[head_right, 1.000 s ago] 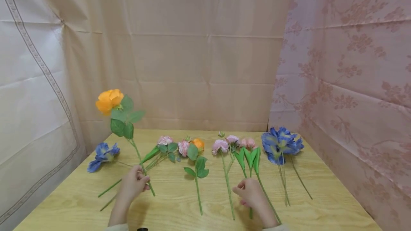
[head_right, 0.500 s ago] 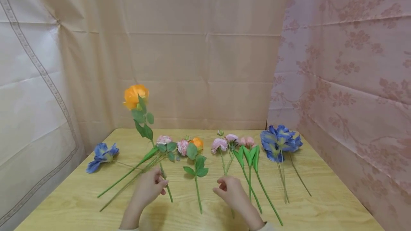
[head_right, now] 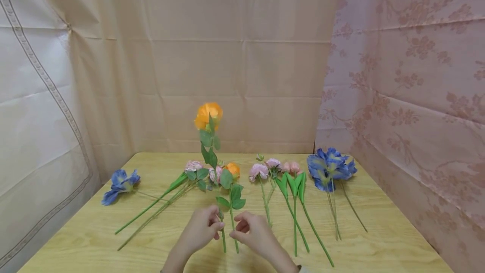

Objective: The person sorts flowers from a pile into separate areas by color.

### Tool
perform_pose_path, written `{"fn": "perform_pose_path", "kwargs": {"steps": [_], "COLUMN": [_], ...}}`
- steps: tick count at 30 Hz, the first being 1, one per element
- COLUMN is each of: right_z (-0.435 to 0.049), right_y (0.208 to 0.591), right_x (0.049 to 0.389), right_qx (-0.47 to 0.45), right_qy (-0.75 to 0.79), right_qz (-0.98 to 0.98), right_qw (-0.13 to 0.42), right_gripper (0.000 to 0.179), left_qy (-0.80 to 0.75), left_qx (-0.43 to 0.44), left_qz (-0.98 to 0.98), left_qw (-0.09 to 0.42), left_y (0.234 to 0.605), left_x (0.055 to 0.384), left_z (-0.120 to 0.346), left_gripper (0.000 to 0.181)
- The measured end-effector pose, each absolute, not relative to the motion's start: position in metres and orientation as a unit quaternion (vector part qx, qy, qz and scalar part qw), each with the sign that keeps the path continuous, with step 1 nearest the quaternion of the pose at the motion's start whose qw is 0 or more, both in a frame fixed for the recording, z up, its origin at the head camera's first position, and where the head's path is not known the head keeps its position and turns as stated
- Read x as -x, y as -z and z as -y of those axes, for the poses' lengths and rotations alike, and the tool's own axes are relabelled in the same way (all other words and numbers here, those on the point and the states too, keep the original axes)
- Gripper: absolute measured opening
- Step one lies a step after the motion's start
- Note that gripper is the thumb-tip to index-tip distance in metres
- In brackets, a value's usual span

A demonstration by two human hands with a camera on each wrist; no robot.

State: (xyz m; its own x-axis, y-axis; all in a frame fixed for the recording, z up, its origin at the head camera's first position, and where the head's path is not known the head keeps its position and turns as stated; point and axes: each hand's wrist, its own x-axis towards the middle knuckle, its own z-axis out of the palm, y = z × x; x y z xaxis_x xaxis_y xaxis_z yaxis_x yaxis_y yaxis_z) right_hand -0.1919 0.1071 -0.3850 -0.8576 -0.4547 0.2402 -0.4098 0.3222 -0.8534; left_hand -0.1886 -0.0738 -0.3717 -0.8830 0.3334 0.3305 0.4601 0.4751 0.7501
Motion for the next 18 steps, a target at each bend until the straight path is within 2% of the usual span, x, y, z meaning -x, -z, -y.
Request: {"fn": "perform_pose_path", "kwargs": {"steps": [6, 14, 18], "right_z": [-0.100, -0.097, -0.097], "right_y": [0.391, 0.393, 0.392], "right_x": [0.190, 0.189, 0.188], "right_qx": [0.269, 0.267, 0.269], "right_qy": [0.550, 0.575, 0.571], "right_qz": [-0.790, -0.773, -0.775], "right_qw": [0.030, 0.031, 0.028], "right_gripper": [0.034, 0.012, 0.007], "left_qy": [0.436, 0.401, 0.389], "left_qx": [0.245, 0.247, 0.251], "left_qz": [0.864, 0.880, 0.883], "left_qw": [0.060, 0.069, 0.080], "left_y": [0.375, 0.375, 0.375], "left_x": [0.187, 0.185, 0.186], "left_z": [0.064, 0.061, 0.061], "left_gripper": [0.013, 0.014, 0.015]}}
